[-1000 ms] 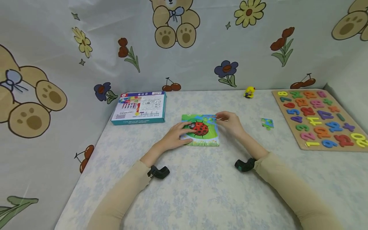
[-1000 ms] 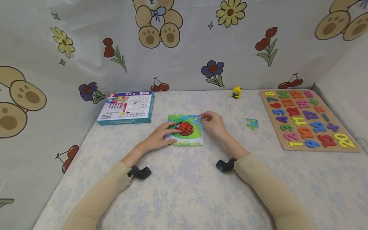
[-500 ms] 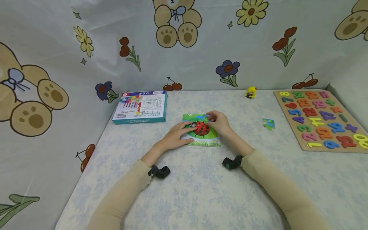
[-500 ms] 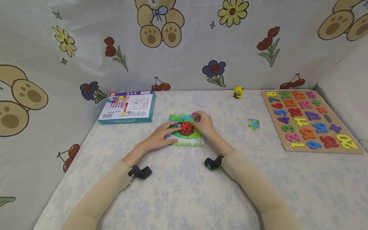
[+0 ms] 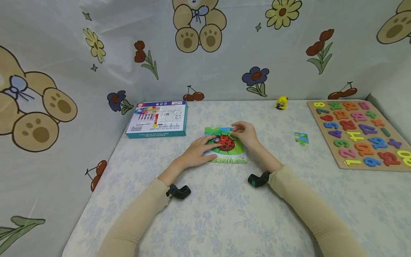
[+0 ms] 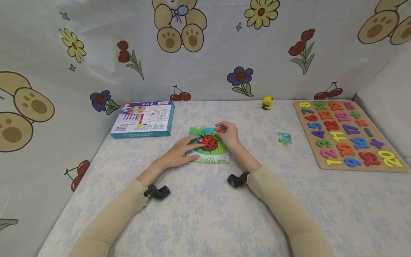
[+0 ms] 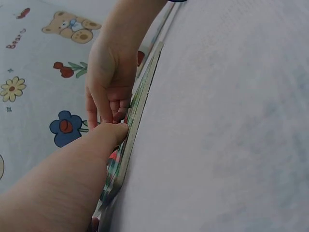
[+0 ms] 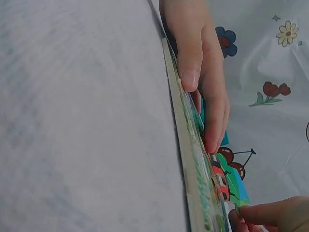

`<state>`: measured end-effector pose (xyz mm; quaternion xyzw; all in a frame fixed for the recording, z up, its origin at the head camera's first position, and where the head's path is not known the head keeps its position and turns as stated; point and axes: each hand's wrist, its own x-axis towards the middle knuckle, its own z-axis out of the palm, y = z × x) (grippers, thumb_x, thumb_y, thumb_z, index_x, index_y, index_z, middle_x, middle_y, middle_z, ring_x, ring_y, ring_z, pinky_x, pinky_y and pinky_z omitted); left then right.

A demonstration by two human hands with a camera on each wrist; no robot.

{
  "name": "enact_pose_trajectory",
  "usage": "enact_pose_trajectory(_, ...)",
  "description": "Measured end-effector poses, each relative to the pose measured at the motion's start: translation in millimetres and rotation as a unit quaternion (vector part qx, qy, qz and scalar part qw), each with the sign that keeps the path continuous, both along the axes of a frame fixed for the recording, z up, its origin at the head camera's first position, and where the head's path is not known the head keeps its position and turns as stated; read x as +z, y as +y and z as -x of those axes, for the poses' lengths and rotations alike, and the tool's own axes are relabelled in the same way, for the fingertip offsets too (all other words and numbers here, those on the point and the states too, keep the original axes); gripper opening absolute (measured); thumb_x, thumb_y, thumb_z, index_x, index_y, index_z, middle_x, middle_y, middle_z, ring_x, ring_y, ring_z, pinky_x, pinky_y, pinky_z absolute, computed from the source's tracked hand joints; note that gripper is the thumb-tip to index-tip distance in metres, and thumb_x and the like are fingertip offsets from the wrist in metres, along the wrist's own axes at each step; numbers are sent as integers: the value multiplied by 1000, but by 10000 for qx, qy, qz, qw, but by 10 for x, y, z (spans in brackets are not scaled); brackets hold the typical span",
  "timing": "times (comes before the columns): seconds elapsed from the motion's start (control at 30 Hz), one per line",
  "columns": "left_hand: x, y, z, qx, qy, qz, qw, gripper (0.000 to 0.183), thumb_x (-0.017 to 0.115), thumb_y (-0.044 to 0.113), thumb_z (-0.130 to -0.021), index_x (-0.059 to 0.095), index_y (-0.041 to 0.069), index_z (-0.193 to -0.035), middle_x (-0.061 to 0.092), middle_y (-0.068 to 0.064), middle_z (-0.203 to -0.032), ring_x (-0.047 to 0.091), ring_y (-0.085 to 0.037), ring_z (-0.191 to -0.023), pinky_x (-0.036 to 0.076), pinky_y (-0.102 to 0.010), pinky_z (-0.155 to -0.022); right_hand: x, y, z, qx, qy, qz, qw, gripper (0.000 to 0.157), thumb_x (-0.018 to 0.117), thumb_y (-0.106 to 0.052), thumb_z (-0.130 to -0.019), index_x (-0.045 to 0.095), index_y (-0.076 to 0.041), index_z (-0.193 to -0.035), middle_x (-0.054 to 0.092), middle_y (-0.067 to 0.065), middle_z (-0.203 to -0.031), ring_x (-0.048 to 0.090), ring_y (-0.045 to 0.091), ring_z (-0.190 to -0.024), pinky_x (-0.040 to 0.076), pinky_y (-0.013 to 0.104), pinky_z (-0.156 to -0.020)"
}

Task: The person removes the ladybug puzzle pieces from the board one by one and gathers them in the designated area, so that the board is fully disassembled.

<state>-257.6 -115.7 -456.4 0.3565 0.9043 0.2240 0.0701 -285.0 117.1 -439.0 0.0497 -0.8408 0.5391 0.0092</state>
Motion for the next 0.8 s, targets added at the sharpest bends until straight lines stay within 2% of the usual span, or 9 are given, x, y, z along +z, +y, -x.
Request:
enact_pose_trajectory(0.13, 21, 4, -6, -8, 118, 151, 9998, 49, 52, 44, -95, 47, 29, -141, 27, -5, -157, 23, -30, -146, 22, -54, -116, -10, 1, 14, -97, -54, 261, 9996, 33, 64, 3, -87, 60, 5, -120, 60, 22, -98, 63, 24, -85, 47, 10, -67)
enact_pose_trajectory(0.3, 35, -2, -11, -24, 248, 328, 9992, 48, 51, 45, -96, 48, 30, -140, 27, -4, -157, 23, -29, -146, 22, -52, -117, 9, -5, 5, -405, -226, 470, 9978, 33, 62, 3, -88, 60, 4, -121, 61, 17, -98, 57, 5, -75, 48, 14, -69)
enact_pose_trajectory(0.43, 25, 4, -5, -39, 229, 277, 9993, 48, 52, 45, -95, 48, 29, -141, 27, -4, -157, 22, -28, -146, 20, -53, -117, 58, 87, -21, -682, -440, 663, 9945, 34, 59, 2, -90, 59, 2, -124, 59, 16, -104, 55, 3, -78, 49, 17, -71)
enact_pose_trajectory(0.63, -38, 2, 23, -31, 211, 87, 9997, 48, 53, 44, -95, 48, 29, -140, 27, -3, -157, 20, -26, -147, 19, -52, -118, 101, 527, -56, -930, -313, 125, 9951, 37, 56, 0, -91, 57, 0, -128, 61, 22, -112, 53, 1, -80, 45, 10, -66)
enact_pose_trajectory(0.7, -48, -4, 27, -37, 206, 22, 9998, 48, 54, 44, -95, 49, 28, -140, 27, -3, -156, 21, -27, -147, 19, -53, -118, 106, 722, -86, -1046, -345, 0, 9939, 37, 57, -3, -91, 56, 0, -128, 63, 16, -107, 53, -2, -78, 44, 8, -65)
enact_pose_trajectory(0.8, -51, -15, 28, -38, 195, -25, 9998, 48, 55, 43, -94, 49, 27, -140, 28, -4, -156, 21, -28, -146, 19, -54, -118, 120, 1009, -149, -1269, -501, 23, 9906, 40, 58, -5, -91, 55, -1, -131, 64, -4, -93, 51, -6, -73, 44, 9, -61)
